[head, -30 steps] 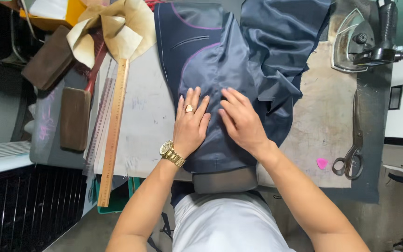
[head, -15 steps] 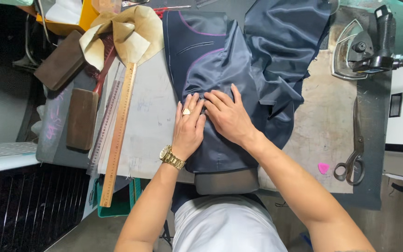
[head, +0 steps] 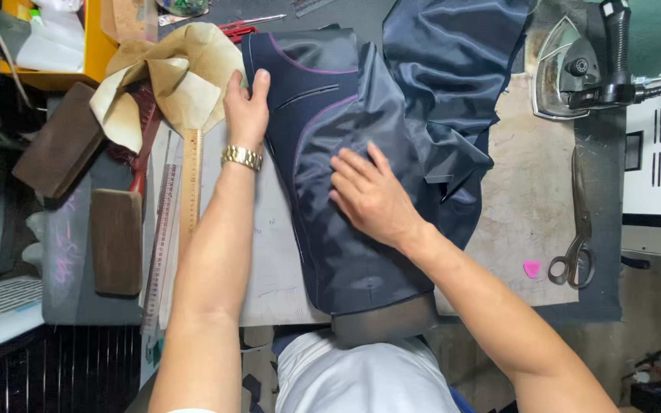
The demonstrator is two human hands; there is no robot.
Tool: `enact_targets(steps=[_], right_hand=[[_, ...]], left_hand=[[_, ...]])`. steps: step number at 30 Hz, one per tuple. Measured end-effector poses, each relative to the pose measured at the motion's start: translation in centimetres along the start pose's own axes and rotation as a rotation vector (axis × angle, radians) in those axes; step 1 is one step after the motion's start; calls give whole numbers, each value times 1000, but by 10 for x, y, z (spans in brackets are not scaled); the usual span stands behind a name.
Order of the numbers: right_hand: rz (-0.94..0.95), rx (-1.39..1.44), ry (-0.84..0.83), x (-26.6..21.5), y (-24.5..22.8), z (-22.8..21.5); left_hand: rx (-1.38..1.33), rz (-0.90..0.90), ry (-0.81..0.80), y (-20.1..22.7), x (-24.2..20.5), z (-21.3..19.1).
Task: The person marks lines on a piece of dark blue fabric using a ruler and pen, then drapes the fabric over a pressing buck and handles it by hand.
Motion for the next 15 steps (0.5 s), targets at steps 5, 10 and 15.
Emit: enact_targets(steps=[5, 10, 15], right_hand=[[26, 155, -73, -11, 3, 6], [22, 123, -59, -15, 7, 3], [26, 213, -43, -20, -1, -8]], left_hand=[[-322, 428, -227, 87, -39, -20], [-565, 574, -328, 37, -4, -19], [33, 356, 74, 10, -51, -26]])
Point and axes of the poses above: each hand's wrist, its own x-axis towards the middle knuckle, its own z-axis out of the palm, y = z × x, the point moved 4 cm from there along x, towards the middle knuckle, and after that the axes turned 12 degrees about -z, right-handed, at the moved point
